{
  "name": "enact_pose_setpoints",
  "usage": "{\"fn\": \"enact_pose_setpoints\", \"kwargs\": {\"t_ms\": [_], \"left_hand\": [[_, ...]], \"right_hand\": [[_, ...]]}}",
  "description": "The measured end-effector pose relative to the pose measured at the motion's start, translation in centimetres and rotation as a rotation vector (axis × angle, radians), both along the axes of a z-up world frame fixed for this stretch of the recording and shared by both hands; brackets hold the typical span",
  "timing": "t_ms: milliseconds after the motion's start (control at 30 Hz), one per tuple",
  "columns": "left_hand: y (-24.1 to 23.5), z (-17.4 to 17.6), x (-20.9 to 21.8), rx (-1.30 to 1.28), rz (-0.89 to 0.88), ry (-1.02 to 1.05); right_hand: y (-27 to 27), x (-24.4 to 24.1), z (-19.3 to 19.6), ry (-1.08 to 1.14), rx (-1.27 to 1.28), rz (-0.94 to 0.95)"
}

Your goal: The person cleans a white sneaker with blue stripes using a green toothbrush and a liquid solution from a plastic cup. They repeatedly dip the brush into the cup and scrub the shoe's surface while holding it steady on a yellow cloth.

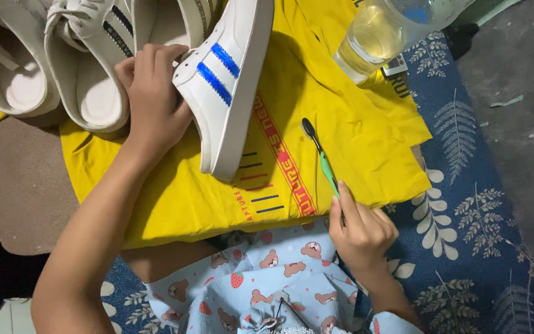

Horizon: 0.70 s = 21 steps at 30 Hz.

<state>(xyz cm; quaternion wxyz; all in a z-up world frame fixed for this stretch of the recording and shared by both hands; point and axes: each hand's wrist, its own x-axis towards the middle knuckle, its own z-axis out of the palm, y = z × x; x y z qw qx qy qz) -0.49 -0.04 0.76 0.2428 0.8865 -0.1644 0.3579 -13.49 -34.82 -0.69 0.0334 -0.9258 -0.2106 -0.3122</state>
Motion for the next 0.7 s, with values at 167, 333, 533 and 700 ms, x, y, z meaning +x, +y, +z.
{"fn": "enact_pose_setpoints", "kwargs": {"t_ms": [167,333,533,700], "left_hand": [[0.1,-0.2,0.2,0.004,0.002,-0.014],[0.0,-0.1,0.0,0.01,-0.013,-0.021],[0.2,-0.8,0.5,0.033,0.009,-0.046],[0.1,-0.1,0.1,0.008,-0.016,-0.03]], "right_hand": [[-1.1,-0.3,0.0,0.084,0.07,0.192],[-4.1,0.9,-2.6,-0.053,-0.041,0.071],[-8.0,1.5,-3.5,0.289,0.321,0.29],[-7.6,1.4,-0.6,0.521,0.475,0.39]]}}
